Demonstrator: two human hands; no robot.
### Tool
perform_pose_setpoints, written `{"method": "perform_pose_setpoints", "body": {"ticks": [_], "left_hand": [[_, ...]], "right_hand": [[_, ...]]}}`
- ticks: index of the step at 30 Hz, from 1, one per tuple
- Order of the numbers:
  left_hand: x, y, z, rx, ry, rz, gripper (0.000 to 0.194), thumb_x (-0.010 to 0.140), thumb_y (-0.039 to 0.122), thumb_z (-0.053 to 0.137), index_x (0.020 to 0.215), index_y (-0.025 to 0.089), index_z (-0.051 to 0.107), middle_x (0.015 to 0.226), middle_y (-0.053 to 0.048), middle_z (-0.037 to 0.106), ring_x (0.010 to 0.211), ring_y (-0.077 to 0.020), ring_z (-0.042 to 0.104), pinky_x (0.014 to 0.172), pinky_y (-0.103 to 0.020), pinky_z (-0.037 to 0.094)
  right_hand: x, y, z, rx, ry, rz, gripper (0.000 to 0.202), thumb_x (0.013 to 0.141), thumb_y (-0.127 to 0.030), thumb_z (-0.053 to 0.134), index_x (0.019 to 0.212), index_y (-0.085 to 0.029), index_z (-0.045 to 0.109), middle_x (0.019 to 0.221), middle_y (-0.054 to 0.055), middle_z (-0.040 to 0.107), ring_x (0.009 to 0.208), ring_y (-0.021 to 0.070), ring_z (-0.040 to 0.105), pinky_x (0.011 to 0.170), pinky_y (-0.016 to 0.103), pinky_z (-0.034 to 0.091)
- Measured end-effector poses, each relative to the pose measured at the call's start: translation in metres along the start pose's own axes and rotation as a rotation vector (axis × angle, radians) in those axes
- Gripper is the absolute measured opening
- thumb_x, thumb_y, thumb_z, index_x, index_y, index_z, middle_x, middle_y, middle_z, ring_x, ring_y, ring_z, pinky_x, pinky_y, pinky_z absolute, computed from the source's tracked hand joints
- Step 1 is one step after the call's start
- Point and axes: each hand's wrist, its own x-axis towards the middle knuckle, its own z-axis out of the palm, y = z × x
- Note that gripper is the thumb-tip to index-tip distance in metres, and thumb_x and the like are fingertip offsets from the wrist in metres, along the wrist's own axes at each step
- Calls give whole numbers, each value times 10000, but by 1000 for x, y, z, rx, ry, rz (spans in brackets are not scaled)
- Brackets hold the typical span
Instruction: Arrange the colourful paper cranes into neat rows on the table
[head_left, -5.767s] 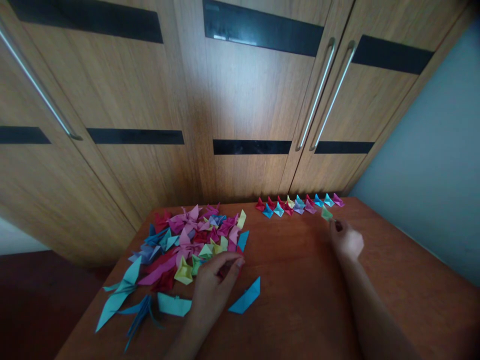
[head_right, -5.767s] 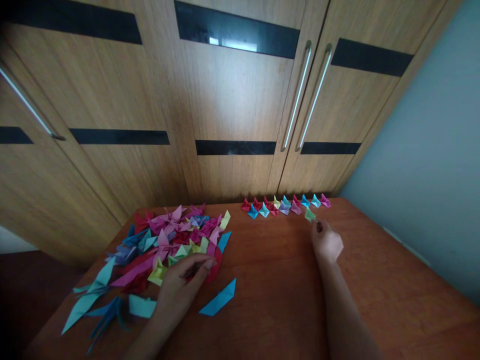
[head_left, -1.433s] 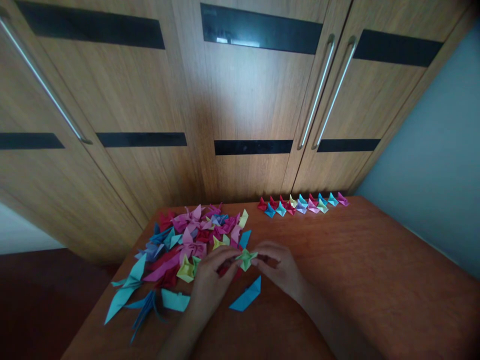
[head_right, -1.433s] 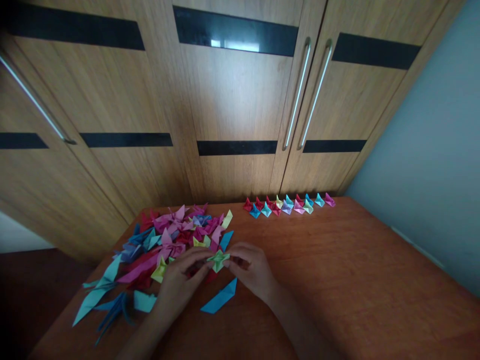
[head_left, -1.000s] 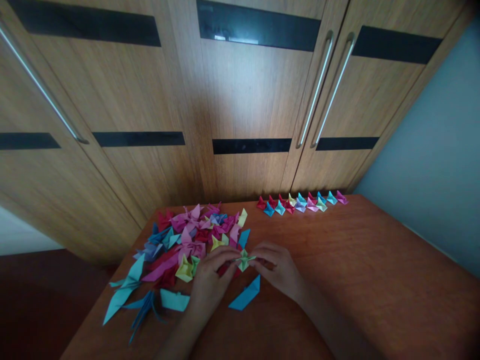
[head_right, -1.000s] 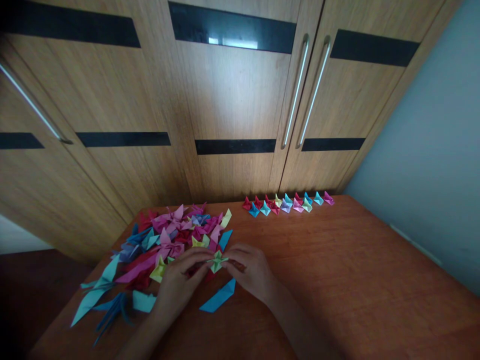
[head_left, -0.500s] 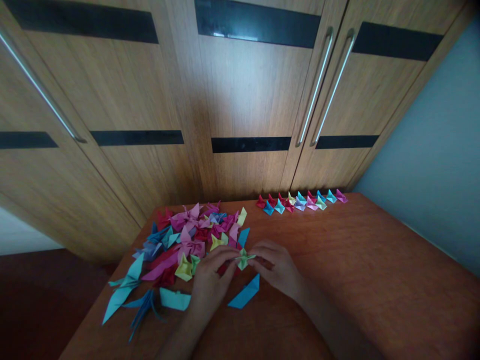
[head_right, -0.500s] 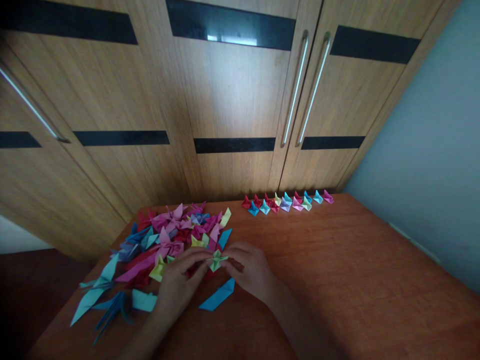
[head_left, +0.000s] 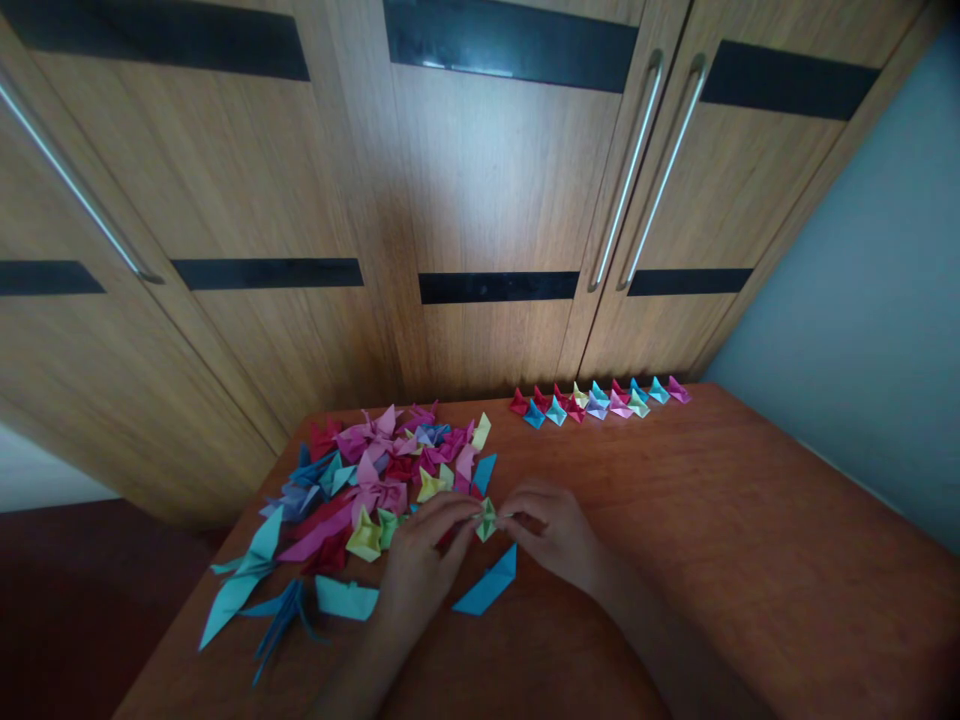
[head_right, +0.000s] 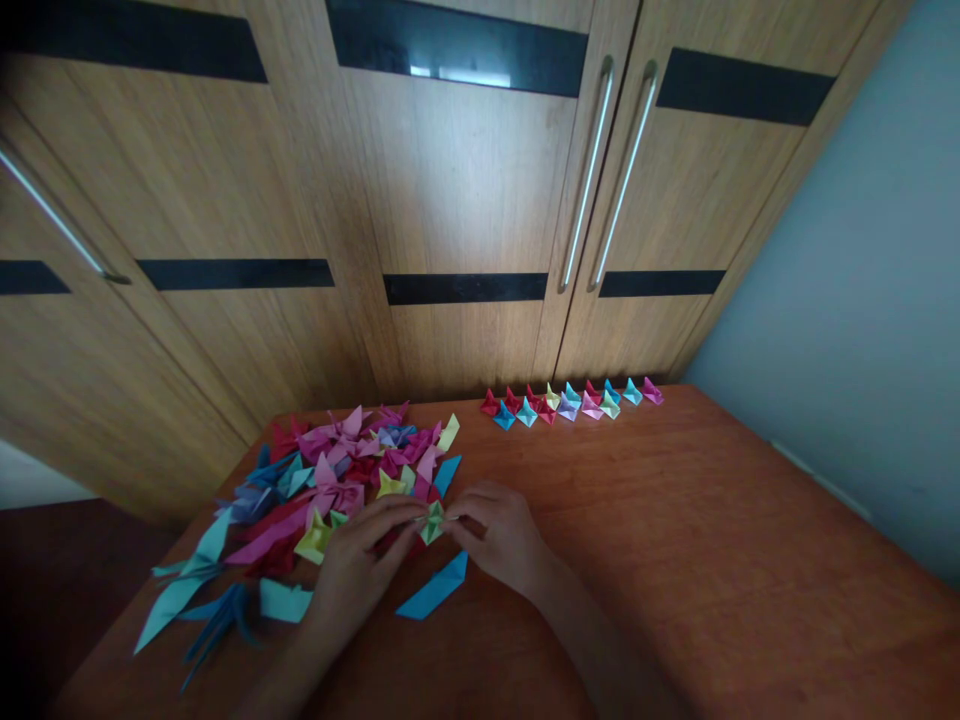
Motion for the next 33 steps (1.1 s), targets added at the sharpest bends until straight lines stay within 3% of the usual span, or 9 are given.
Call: {"method": "perform_pose_setpoints", "body": {"ticks": [13,20,25,29,31,33], "left_hand": [[1,-5,-6,-271,43,-364,141,821,319,619,833,220,719,907,-26,717,862,-182,660,775,-275,509],[1,-1,-7,-252,37,-424,242,855,360,560,1004,225,695,1023,-37,715,942,-204,652,843,-309,501],[0,0,-6,-227,-1,-406,255,862,374,542,996,211,687,983,-54,720,889,-212,666,806,-322,520],[-2,2,-6,-218,-34,-342,234,882,350,518,963,211,689,935,-46,721,840,-197,669,778,-311,525],[-1,3,-5,-202,-39,-322,220,885,333,517,954,217,690,934,-40,719,844,-194,666,773,-302,522],[0,6,-5,-182,-43,-306,211,884,321,518,945,220,694,938,-36,717,858,-193,661,773,-296,516]], "right_hand": [[7,2,-15,160,110,170,161,834,-335,616,788,-224,723,759,26,706,685,143,628,618,237,489],[5,13,-26,93,174,203,156,815,-339,631,787,-217,725,777,31,717,703,153,642,634,240,505],[-8,58,-71,-106,452,285,248,810,-410,595,871,-209,726,899,56,727,783,191,664,696,288,523],[-34,105,-125,-375,762,568,372,790,-473,575,895,-150,726,887,105,726,739,221,668,695,300,508],[-50,125,-147,-579,800,741,362,795,-449,564,917,-152,731,873,112,726,776,251,667,710,313,494],[-64,143,-163,-744,750,922,353,804,-432,545,945,-169,734,857,117,723,807,280,662,713,338,486]]}}
